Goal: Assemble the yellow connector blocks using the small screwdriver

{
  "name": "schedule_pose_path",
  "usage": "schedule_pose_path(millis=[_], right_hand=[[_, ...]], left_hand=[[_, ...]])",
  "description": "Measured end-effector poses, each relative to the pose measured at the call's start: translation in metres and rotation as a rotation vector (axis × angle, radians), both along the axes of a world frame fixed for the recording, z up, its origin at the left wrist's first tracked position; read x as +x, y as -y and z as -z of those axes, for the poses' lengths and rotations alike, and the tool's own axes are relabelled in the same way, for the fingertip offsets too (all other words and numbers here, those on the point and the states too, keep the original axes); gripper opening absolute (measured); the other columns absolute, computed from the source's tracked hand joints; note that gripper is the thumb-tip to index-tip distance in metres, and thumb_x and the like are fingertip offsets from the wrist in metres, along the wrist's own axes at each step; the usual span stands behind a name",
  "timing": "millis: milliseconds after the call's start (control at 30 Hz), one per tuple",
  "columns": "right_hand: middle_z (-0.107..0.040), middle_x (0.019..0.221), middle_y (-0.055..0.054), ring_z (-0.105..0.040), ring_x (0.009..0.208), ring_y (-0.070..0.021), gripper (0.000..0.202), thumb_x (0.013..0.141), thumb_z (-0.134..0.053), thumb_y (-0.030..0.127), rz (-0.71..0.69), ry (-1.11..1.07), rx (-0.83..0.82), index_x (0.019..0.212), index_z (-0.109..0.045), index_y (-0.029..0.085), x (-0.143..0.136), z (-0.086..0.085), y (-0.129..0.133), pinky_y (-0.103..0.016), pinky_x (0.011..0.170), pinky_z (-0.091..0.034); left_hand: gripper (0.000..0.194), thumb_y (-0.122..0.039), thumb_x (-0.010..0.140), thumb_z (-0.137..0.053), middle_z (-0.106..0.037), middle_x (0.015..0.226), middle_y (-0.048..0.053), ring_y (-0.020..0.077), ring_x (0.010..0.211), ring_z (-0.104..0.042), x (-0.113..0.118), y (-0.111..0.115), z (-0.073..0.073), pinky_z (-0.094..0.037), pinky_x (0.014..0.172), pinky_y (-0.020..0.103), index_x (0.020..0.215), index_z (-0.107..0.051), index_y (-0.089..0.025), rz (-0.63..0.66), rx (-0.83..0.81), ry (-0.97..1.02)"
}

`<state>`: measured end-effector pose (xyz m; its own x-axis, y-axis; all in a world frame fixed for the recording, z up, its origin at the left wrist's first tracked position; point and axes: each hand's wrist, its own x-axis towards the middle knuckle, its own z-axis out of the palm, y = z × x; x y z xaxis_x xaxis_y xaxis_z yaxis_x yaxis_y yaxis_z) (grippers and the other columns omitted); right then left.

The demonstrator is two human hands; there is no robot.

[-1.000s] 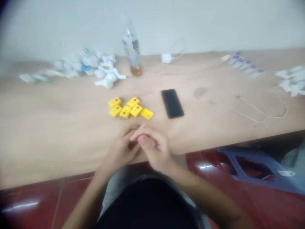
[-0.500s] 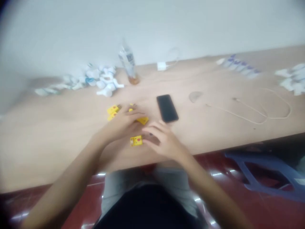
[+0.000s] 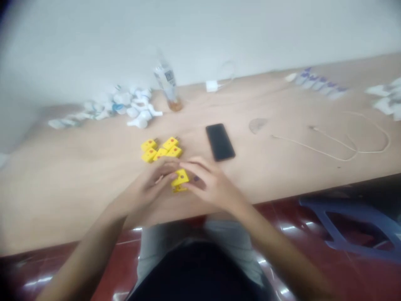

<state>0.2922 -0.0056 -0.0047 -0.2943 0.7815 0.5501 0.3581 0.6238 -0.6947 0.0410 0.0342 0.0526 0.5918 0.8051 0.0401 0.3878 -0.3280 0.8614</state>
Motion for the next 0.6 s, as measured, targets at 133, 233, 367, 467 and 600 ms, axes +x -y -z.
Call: schedule_pose_path(millis=[133, 233, 367, 467, 600], right_hand=[[-0.076, 0.136, -0.011, -0.074, 0.125, -0.0282, 0.043, 0.109, -0.080, 0.026, -0.079, 0.003, -0.026, 0.151, -0.071, 0.031, -0.011, -0.001, -0.001, -0.050, 0.111, -0.064], [-0.077, 0.132, -0.011, -0.075, 0.119, -0.0279, 0.040, 0.106, -0.084, 0.029, -0.030, -0.012, -0.068, 0.145, -0.074, 0.028, -0.009, -0.001, 0.001, -0.047, 0.104, -0.066], [-0.078, 0.126, -0.010, -0.074, 0.114, -0.0279, 0.038, 0.100, -0.091, 0.030, 0.105, -0.031, -0.089, 0.136, -0.078, 0.027, 0.004, 0.002, 0.002, -0.046, 0.097, -0.066], [-0.079, 0.125, -0.010, -0.074, 0.112, -0.0282, 0.039, 0.101, -0.091, 0.030, 0.060, 0.023, -0.098, 0.137, -0.078, 0.028, 0.006, 0.003, 0.004, -0.050, 0.099, -0.063], [-0.080, 0.126, -0.010, -0.073, 0.115, -0.0296, 0.039, 0.104, -0.088, 0.031, -0.025, 0.144, -0.086, 0.141, -0.076, 0.029, -0.002, 0.004, 0.005, -0.052, 0.104, -0.060]], left_hand=[[0.025, -0.036, 0.119, -0.059, -0.080, 0.140, 0.008, 0.0267, 0.131, -0.079, -0.011, 0.011, 0.010, -0.068, 0.107, 0.040, 0.143, -0.065, -0.030, -0.057, -0.089, 0.055], [0.038, -0.038, 0.118, -0.063, -0.080, 0.135, 0.008, 0.0258, 0.121, -0.081, -0.024, 0.015, 0.016, -0.069, 0.098, 0.037, 0.155, -0.060, -0.031, -0.119, -0.050, 0.045], [0.048, -0.037, 0.109, -0.079, -0.079, 0.138, 0.009, 0.0283, 0.122, -0.079, -0.036, 0.026, 0.028, -0.067, 0.104, 0.044, 0.154, -0.064, -0.030, -0.206, 0.095, -0.001], [0.072, -0.030, 0.102, -0.087, -0.070, 0.159, 0.012, 0.0351, 0.149, -0.067, -0.032, 0.036, 0.042, -0.055, 0.129, 0.059, 0.166, -0.054, -0.031, -0.135, 0.154, -0.048], [0.061, -0.029, 0.106, -0.082, -0.072, 0.157, 0.014, 0.0364, 0.147, -0.068, -0.022, 0.043, 0.056, -0.059, 0.123, 0.060, 0.163, -0.057, -0.030, -0.133, 0.210, -0.062]])
